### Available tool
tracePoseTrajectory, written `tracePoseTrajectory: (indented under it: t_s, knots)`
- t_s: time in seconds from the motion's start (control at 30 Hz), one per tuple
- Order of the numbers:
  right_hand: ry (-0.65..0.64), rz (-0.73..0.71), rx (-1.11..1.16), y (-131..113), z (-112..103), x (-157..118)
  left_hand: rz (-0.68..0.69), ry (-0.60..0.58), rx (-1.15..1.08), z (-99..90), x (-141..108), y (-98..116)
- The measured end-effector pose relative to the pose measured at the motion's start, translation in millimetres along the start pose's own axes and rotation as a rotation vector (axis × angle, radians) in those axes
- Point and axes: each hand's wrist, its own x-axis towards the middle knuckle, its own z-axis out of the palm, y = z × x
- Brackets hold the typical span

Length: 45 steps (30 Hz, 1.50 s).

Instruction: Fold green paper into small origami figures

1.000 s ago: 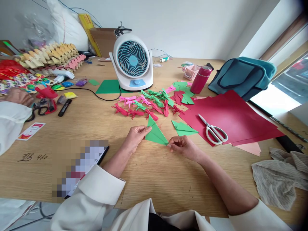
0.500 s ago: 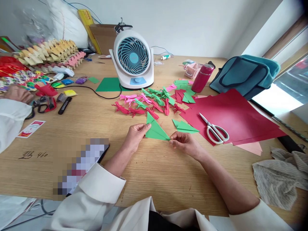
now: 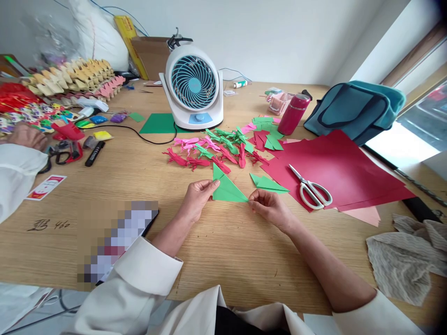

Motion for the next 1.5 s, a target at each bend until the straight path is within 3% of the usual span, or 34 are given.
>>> tracePoseTrajectory:
  t_s: [0.3,0.9,1.23,1.5]
  knots:
    - [-0.01,0.052,-0.019,3.0,-1.2,0.8,0.001,0.017,-0.007,0.6,-0.5,1.0]
    - [0.012,0.009,-0.086,-0.5,0.9,-1.0,0.021,0.06,0.002,-1.1,1.6,-2.4]
    - [-0.059,-0.011,-0.17,6.0,9.1,-5.6,0.044,0.026,0.085,9.6,-7.4,-1.3]
    - [0.006,-0.004,-0.125,-1.1,18.0,-8.4,-0.032,-0.06,0.108,13.1,-9.0,-2.4]
